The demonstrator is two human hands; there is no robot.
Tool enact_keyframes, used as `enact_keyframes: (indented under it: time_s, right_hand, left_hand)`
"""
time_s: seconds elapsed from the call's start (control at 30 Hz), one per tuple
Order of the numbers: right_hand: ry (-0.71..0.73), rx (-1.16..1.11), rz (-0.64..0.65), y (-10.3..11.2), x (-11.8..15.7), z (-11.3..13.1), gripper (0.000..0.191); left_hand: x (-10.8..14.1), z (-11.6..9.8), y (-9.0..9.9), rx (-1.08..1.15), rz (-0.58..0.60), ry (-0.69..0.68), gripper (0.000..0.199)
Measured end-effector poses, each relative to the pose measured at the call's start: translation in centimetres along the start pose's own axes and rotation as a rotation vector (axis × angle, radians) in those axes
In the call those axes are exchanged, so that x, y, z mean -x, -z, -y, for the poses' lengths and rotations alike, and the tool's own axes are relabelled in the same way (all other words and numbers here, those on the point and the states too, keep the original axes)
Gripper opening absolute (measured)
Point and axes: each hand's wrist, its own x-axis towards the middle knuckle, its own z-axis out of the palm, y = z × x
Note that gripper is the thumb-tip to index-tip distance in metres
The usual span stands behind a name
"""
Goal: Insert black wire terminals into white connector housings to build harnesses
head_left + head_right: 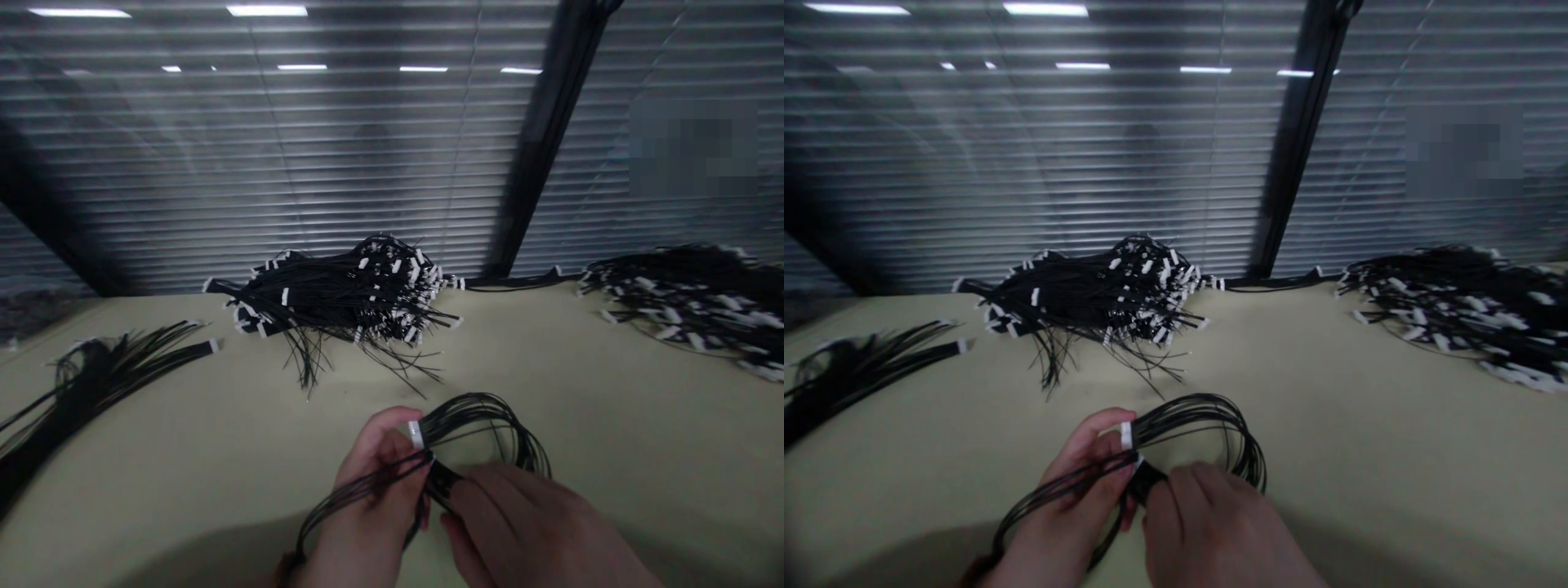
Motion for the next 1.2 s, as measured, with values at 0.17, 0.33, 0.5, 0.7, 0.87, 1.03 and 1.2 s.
enact_keyframes:
  time_s: [0.17, 0.33, 0.5, 0.7, 0.87, 1.03, 1.2]
  right_hand:
    - [-0.163, -0.164, -0.009, 0.2, -0.6, 0.0, 0.018]
    - [-0.334, -0.235, 0.045, 0.4, -0.5, 0.1, 0.016]
    - [-0.26, -0.229, 0.061, 0.7, -0.5, -0.1, 0.018]
    - [-0.235, -0.25, 0.108, 0.5, -0.3, -0.4, 0.023]
    - [-0.473, -0.414, 0.315, 1.1, -1.1, -0.4, 0.017]
    - [-0.549, -0.566, 0.396, 2.1, -1.9, -0.2, 0.019]
    - [-0.448, -0.41, 0.288, 1.2, -1.3, -0.1, 0.016]
  left_hand:
    - [-0.1, 0.1, -0.1, 0.045, 0.048, 0.017, 0.015]
    - [-0.2, 0.3, 0.0, -0.004, 0.046, 0.004, 0.017]
    - [-0.4, 0.2, -0.2, 0.005, 0.023, 0.027, 0.018]
    - [-0.4, 0.1, -0.1, -0.015, 0.024, 0.01, 0.018]
    - [-0.2, 0.3, 0.0, -0.054, 0.066, -0.004, 0.014]
    - [-0.2, 0.4, 0.1, -0.064, 0.073, 0.016, 0.014]
    - [-0.1, -0.1, -0.2, 0.004, 0.067, 0.063, 0.018]
